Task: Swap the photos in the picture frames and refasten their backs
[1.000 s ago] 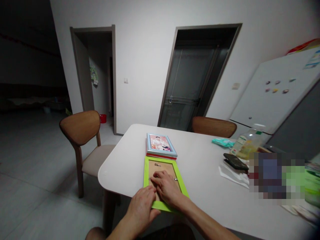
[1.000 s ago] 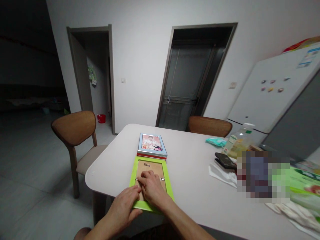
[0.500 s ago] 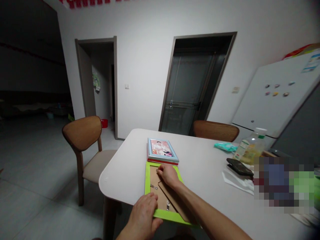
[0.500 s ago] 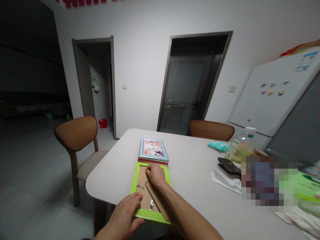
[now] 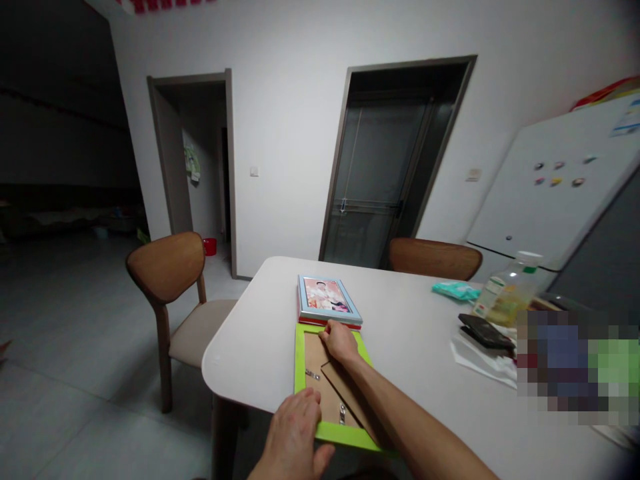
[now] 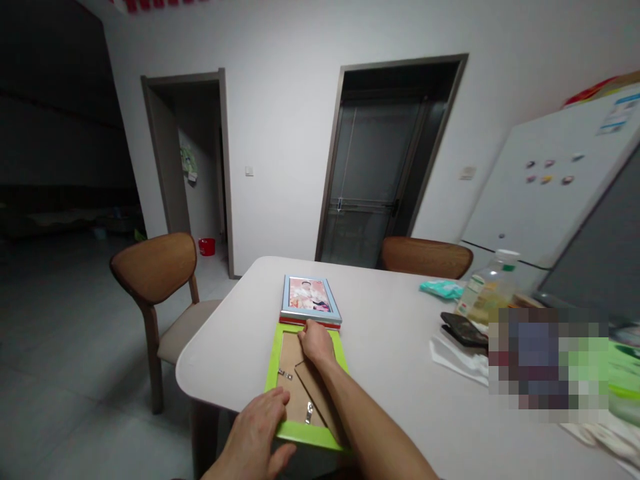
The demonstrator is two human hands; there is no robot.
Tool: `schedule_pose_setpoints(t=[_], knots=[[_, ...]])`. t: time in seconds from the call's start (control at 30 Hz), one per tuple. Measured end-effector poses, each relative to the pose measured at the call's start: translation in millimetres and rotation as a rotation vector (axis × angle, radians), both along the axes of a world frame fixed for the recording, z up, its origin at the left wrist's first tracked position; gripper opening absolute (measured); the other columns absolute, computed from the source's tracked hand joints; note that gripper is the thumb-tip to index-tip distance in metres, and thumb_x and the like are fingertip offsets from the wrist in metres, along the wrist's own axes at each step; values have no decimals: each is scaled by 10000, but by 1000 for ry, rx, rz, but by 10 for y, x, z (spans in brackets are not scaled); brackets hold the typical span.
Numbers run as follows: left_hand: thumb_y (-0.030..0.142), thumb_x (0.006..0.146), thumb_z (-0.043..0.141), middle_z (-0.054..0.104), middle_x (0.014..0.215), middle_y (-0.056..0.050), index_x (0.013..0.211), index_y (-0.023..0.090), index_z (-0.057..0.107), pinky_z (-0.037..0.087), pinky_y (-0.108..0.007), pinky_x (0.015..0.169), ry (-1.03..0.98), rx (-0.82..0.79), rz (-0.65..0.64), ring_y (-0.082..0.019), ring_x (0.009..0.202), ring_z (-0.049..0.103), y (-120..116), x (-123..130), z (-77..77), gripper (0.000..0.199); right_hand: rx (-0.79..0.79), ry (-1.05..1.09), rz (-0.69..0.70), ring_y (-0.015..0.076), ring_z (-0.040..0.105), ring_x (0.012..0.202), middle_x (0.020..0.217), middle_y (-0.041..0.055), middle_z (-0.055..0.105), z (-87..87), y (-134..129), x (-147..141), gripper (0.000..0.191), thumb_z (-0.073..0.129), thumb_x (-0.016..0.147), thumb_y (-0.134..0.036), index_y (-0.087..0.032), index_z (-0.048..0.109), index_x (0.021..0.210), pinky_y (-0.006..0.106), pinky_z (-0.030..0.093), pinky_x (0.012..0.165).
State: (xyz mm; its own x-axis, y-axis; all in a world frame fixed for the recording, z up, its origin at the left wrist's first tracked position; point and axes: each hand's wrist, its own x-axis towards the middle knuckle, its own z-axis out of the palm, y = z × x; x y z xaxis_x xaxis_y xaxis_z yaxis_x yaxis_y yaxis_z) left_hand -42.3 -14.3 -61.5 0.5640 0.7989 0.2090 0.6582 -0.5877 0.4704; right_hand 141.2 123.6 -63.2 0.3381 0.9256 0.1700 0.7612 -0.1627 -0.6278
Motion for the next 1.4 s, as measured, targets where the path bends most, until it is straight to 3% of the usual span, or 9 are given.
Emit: schedule_pose_setpoints(t=[0.27, 0.43, 0.6, 0.67, 0.77, 0.9, 1.1, 1.3, 1.4], knots=[[285, 624, 624, 380, 1278, -130, 1076, 156, 481, 201, -504, 968, 128, 50, -162, -282, 1184, 300, 8, 234, 43, 492, 74, 319, 95, 105, 528, 542, 640, 8, 585, 125, -653, 403, 291, 395, 716, -398, -152, 550, 729, 195, 377, 454], [75, 630, 511, 405, 1253, -157, 1031, 109, 510, 251, -452, 962, 51, -31, -162, -275, 1172, 324, -5, 394, 67, 403, 134, 879, -49, 97, 523, 533, 654, 4, 581, 77, -1089, 595, 248, 553, 627, -382, -152, 555, 721, 195, 382, 453], [58, 601, 500, 489, 1186, -98, 870, 173, 530, 325, -373, 925, -574, -60, -73, -238, 1095, 426, -103, 448, 413, 295, 124, 1305, 74, 124, 566, 579, 662, 19, 620, 46, -1416, 282, 266, 556, 645, -378, -159, 566, 797, 239, 436, 550], [161, 692, 494, 554, 1087, -93, 850, 180, 510, 405, -340, 836, -906, -210, -11, -227, 1000, 506, -146, 572, 579, 161, 68, 1431, 110, 140, 581, 585, 686, 29, 634, 51, -1442, 91, 338, 544, 656, -408, -165, 548, 890, 257, 444, 547], [281, 692, 548, 616, 913, -78, 922, 171, 463, 464, -304, 713, -1254, -435, 16, -213, 847, 581, -145, 792, 715, 269, 217, 1552, 56, 148, 595, 611, 755, 20, 646, 96, -1396, 17, 476, 564, 646, -386, -199, 446, 1068, 257, 455, 545], [194, 599, 624, 572, 1045, -70, 1075, 183, 390, 407, -304, 834, -1370, -496, 4, -201, 971, 527, -1, 983, 651, 530, 394, 1377, -174, 150, 600, 597, 732, -9, 654, 183, -1363, 544, 672, 557, 650, -259, -206, 244, 1243, 253, 467, 534], [75, 621, 531, 611, 995, -87, 1049, 137, 461, 436, -260, 785, -1100, -669, -129, -188, 903, 570, 80, 1366, 214, 437, 94, 681, -343, 141, 596, 537, 693, 31, 668, 203, -1394, 1782, 519, 511, 665, -226, -123, 429, 1167, 242, 461, 514], [30, 656, 442, 608, 1002, -32, 1044, 205, 477, 415, -250, 772, -442, -286, -70, -164, 902, 554, 83, 1713, -32, 427, 12, 386, -379, 178, 612, 658, 798, 73, 672, 80, -1319, 2312, 401, 522, 622, -233, -92, 581, 993, 249, 444, 595], [55, 640, 475, 599, 990, -47, 998, 204, 515, 381, -326, 804, -335, -220, -58, -211, 924, 519, 142, 1740, -43, 389, -18, 203, -413, 211, 604, 763, 842, 100, 664, 35, -1274, 2424, 363, 536, 602, -247, -96, 620, 921, 267, 422, 675]])
